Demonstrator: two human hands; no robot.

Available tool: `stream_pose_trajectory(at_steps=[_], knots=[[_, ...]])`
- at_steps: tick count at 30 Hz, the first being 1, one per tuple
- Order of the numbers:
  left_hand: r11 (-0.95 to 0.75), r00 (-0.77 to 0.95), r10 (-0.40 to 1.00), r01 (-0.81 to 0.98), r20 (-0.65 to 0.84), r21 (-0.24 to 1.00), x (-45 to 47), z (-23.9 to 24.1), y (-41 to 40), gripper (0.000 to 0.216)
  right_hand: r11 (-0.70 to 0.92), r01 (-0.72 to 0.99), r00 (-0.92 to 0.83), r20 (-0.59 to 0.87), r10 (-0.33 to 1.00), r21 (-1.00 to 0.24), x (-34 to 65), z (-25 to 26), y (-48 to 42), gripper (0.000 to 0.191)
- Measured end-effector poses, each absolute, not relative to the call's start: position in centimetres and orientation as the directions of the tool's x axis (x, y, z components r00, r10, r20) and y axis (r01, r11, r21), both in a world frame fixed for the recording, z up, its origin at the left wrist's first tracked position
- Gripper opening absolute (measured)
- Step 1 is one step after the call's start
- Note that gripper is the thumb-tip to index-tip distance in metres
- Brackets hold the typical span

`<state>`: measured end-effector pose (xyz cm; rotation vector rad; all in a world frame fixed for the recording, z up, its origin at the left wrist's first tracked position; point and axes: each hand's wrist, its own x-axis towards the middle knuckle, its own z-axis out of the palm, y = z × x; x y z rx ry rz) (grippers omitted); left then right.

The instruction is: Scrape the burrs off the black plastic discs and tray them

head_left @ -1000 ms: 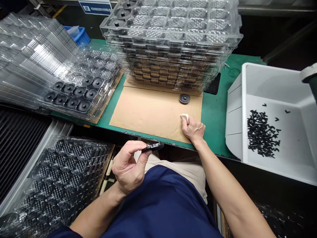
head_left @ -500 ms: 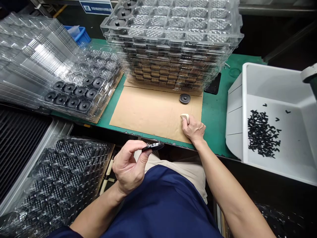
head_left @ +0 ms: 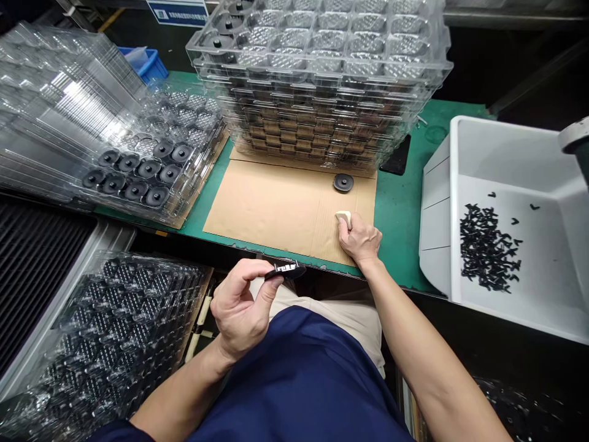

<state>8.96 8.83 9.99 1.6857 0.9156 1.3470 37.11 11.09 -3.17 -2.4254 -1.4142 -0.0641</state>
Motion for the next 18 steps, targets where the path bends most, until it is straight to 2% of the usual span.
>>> stream_pose_trajectory(at_steps=[18], knots=[[-0.418, 0.187, 0.896, 0.045, 0.404, 0.907, 9.03, 10.14, 8.71, 0.032, -0.447, 0.854, 0.504, 0.212, 0.837, -0.265, 37.16, -3.20, 11.08, 0.028]])
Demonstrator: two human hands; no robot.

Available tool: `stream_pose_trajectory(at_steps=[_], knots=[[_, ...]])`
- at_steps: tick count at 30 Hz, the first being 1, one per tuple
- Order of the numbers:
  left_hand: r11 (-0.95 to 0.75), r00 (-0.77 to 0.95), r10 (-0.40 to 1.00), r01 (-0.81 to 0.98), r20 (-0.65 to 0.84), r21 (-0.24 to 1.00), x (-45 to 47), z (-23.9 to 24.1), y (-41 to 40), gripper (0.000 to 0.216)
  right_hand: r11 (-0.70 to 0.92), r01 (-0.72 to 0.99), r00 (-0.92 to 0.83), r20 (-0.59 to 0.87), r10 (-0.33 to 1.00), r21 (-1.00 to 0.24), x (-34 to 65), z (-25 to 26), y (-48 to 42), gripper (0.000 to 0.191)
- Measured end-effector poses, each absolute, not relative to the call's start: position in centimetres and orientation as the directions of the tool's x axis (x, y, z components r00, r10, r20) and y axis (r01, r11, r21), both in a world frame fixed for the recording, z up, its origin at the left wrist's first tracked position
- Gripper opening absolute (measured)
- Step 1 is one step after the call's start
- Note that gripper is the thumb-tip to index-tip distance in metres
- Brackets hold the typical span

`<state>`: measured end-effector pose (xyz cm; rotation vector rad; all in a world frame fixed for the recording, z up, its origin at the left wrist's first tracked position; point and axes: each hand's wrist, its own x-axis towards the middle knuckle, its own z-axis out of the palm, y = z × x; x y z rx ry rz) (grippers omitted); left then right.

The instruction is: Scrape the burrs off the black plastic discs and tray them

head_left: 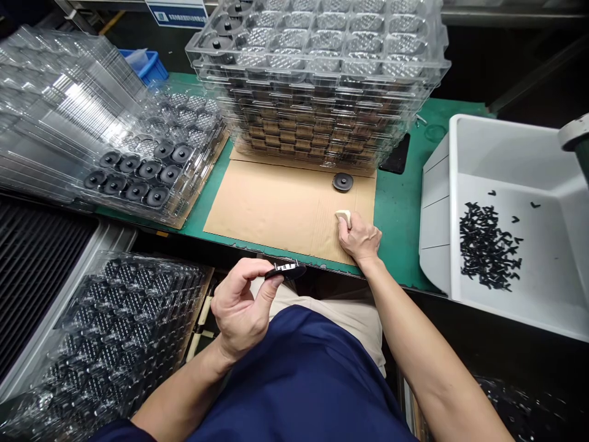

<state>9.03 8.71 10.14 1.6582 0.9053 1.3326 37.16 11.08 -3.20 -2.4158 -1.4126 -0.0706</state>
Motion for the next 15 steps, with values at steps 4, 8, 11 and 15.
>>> stream_pose_trajectory(at_steps=[4, 8, 11, 15], knots=[[-0.411, 0.189, 0.898, 0.040, 0.397, 0.911, 9.12, 10.25, 8.75, 0.031, -0.445, 0.854, 0.503, 0.213, 0.838, -0.269, 37.14, -3.16, 11.08, 0.028], [-0.410, 0.191, 0.898, 0.037, 0.396, 0.912, 9.21, 10.33, 8.77, 0.031, -0.448, 0.851, 0.507, 0.211, 0.836, -0.273, 37.11, -3.13, 11.07, 0.027], [-0.405, 0.190, 0.901, 0.038, 0.391, 0.914, 9.27, 10.33, 8.76, 0.031, -0.450, 0.849, 0.510, 0.209, 0.835, -0.277, 37.12, -3.08, 11.09, 0.026], [-0.400, 0.194, 0.902, 0.039, 0.386, 0.916, 9.34, 10.36, 8.71, 0.031, -0.452, 0.847, 0.513, 0.208, 0.833, -0.281, 37.10, -2.98, 11.11, 0.026]])
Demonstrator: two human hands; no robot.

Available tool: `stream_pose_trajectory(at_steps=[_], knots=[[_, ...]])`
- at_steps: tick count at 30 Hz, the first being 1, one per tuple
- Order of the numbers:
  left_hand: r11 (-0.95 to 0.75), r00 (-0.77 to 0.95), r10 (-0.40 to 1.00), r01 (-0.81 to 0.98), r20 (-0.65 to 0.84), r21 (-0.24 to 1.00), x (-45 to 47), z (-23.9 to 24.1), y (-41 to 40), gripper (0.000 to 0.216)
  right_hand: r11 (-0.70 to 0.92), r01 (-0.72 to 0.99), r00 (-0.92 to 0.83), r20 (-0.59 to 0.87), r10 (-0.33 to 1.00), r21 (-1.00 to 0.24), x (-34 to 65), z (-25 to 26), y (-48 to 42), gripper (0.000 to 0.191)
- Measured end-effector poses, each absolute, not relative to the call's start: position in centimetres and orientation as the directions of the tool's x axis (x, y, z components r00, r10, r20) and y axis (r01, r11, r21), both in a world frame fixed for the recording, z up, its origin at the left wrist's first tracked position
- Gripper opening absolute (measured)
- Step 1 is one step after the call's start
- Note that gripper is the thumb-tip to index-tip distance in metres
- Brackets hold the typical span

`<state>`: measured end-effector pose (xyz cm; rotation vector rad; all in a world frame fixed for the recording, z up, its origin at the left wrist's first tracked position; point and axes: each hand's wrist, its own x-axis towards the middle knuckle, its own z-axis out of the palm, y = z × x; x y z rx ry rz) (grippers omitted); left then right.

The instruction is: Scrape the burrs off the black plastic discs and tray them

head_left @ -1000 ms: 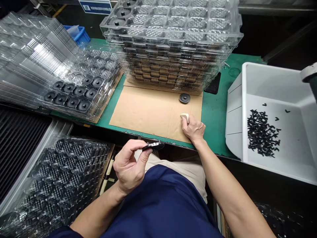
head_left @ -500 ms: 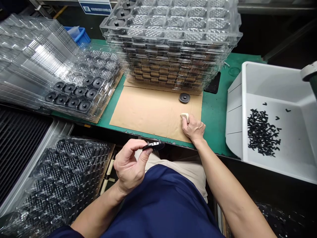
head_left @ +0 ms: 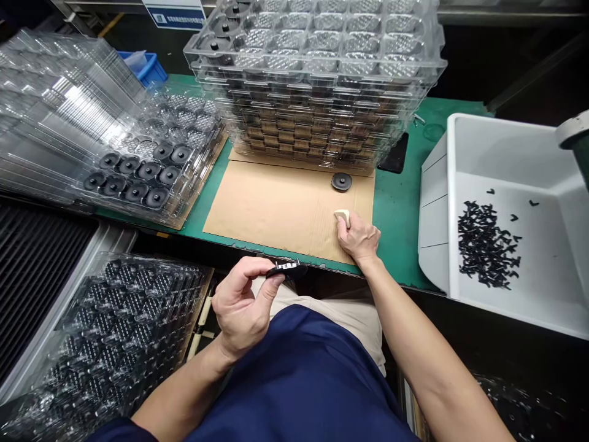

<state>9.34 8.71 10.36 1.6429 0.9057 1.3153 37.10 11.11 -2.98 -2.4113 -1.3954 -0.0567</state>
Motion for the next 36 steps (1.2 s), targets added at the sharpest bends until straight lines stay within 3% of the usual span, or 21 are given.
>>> stream_pose_trajectory(at_steps=[20, 36], knots=[[-0.372, 0.165, 0.922, 0.129, 0.350, 0.919, 9.31, 10.14, 8.52, 0.014, -0.455, 0.844, 0.515, 0.191, 0.835, -0.283, 36.99, -2.71, 11.10, 0.027], [-0.362, 0.203, 0.920, 0.120, 0.335, 0.924, 9.31, 10.05, 8.16, 0.017, -0.447, 0.847, 0.510, 0.201, 0.836, -0.288, 37.08, -2.96, 11.04, 0.027]])
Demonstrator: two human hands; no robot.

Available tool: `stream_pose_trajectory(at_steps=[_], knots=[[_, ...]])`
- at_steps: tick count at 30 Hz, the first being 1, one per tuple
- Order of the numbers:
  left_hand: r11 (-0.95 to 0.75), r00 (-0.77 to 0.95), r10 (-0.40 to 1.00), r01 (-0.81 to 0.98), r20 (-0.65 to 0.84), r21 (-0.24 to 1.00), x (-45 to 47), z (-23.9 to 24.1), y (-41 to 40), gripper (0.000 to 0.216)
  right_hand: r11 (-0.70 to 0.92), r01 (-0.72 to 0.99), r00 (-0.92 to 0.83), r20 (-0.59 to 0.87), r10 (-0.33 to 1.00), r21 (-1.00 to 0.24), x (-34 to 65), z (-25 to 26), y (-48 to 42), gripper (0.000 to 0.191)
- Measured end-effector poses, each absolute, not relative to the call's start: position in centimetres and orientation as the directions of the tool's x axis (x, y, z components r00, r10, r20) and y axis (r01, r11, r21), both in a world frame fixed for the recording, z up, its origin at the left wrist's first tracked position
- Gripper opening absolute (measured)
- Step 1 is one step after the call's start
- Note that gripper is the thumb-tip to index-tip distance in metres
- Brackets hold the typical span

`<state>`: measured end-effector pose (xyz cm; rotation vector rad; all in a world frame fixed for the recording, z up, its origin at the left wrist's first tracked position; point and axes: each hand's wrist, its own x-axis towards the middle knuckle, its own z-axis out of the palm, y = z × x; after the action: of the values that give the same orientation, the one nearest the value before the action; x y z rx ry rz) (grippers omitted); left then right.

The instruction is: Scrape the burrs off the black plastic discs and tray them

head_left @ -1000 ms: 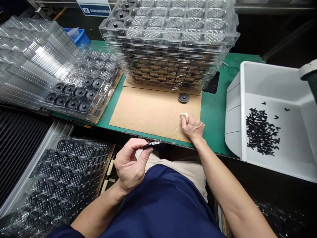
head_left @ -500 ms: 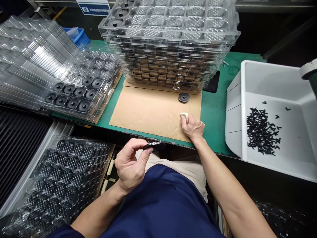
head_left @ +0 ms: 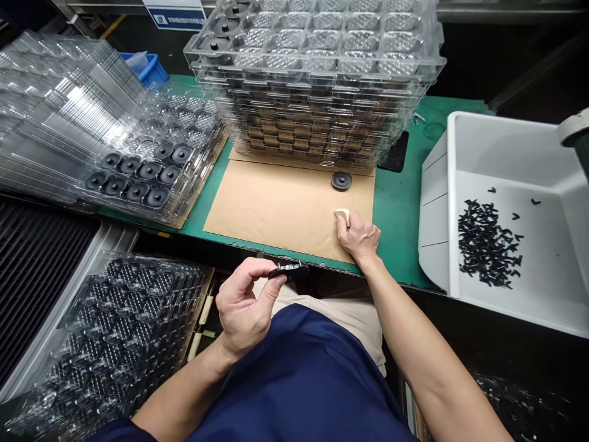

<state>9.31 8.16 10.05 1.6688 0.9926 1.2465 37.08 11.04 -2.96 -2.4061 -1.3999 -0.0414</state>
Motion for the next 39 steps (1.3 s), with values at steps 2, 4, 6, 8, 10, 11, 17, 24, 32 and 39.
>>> stream_pose_trajectory(at_steps=[2, 4, 6, 8, 10, 11, 17, 24, 32, 39], knots=[[-0.360, 0.203, 0.921, 0.120, 0.332, 0.925, 9.27, 10.04, 8.10, 0.017, -0.446, 0.847, 0.510, 0.202, 0.836, -0.289, 37.09, -2.94, 11.02, 0.027], [-0.359, 0.203, 0.921, 0.118, 0.331, 0.926, 9.25, 10.07, 8.05, 0.018, -0.446, 0.847, 0.510, 0.202, 0.836, -0.291, 37.10, -2.92, 11.01, 0.027], [-0.358, 0.201, 0.922, 0.119, 0.330, 0.926, 9.25, 10.13, 8.01, 0.017, -0.444, 0.847, 0.509, 0.204, 0.836, -0.293, 37.09, -2.90, 10.99, 0.027], [-0.357, 0.199, 0.923, 0.121, 0.329, 0.926, 9.23, 10.20, 7.97, 0.017, -0.441, 0.848, 0.507, 0.207, 0.837, -0.295, 37.07, -2.89, 10.96, 0.028], [-0.356, 0.199, 0.923, 0.118, 0.330, 0.927, 9.21, 10.25, 7.94, 0.018, -0.438, 0.848, 0.506, 0.211, 0.837, -0.298, 37.05, -2.89, 10.93, 0.027], [-0.355, 0.199, 0.923, 0.115, 0.329, 0.928, 9.19, 10.26, 7.92, 0.019, -0.437, 0.848, 0.506, 0.212, 0.836, -0.300, 37.04, -2.88, 10.92, 0.027], [-0.352, 0.203, 0.924, 0.110, 0.326, 0.930, 9.16, 10.20, 7.85, 0.018, -0.437, 0.845, 0.509, 0.211, 0.835, -0.309, 36.98, -2.76, 10.90, 0.026], [-0.337, 0.183, 0.933, 0.133, 0.311, 0.932, 9.31, 10.25, 7.96, 0.013, -0.440, 0.844, 0.511, 0.211, 0.833, -0.306, 37.01, -2.70, 10.92, 0.026], [-0.341, 0.179, 0.931, 0.125, 0.317, 0.932, 9.34, 10.26, 8.01, 0.013, -0.442, 0.844, 0.512, 0.208, 0.833, -0.303, 37.06, -2.88, 10.98, 0.027], [-0.335, 0.157, 0.937, 0.150, 0.312, 0.930, 9.15, 10.08, 8.10, 0.017, -0.447, 0.834, 0.521, 0.195, 0.831, -0.323, 37.01, -2.84, 10.94, 0.028]])
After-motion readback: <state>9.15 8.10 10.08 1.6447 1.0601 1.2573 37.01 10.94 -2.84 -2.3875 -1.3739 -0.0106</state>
